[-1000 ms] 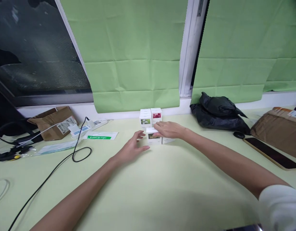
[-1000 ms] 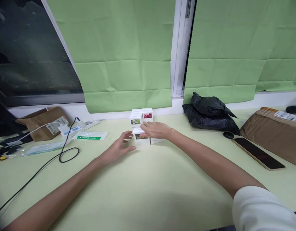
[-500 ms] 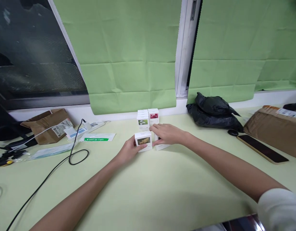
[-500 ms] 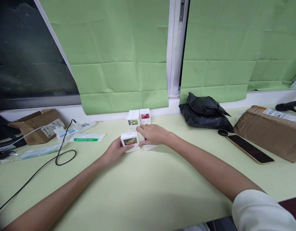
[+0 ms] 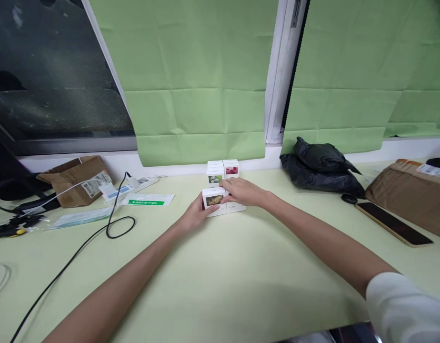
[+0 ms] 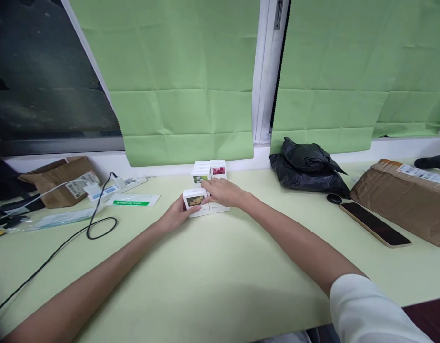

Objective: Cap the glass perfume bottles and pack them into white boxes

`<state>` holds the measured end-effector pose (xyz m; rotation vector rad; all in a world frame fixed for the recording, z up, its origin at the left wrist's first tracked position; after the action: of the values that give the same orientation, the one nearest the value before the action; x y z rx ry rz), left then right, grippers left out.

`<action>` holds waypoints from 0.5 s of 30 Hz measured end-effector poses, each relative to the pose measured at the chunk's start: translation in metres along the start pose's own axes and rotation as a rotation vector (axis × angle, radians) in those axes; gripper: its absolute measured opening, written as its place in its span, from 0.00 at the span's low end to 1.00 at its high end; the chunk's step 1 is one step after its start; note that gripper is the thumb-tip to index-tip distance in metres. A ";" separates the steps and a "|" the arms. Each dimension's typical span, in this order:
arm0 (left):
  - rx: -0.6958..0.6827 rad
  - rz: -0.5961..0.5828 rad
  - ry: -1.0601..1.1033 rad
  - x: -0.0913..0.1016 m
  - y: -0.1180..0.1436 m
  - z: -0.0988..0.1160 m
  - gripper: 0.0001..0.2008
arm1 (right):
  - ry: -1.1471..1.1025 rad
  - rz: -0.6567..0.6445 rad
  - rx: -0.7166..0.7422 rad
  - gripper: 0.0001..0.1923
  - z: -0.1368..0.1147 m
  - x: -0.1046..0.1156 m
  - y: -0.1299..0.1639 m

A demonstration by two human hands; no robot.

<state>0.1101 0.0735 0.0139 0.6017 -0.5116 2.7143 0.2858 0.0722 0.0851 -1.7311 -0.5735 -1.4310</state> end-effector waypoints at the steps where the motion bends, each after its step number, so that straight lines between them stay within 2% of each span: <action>1: 0.001 -0.004 0.007 0.000 0.000 -0.001 0.30 | -0.029 0.009 0.006 0.22 -0.001 0.002 0.000; 6: 0.027 -0.018 0.036 0.004 0.006 -0.001 0.30 | -0.162 0.087 0.073 0.15 -0.009 0.013 -0.007; 15: 0.032 0.036 -0.140 0.022 0.021 0.016 0.23 | -0.214 0.038 0.150 0.08 -0.023 0.028 -0.022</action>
<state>0.0891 0.0532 0.0318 0.8027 -0.5194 2.7318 0.2625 0.0624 0.1187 -1.7752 -0.7389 -1.1534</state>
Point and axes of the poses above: each hand's wrist, its own y-axis away from the middle knuckle, its own x-axis out of the back of the hand, z = x × y, the point moved 6 cm from there along -y, towards the middle knuckle, and after that the axes turned 2 degrees about -y, right-handed, at the moved point
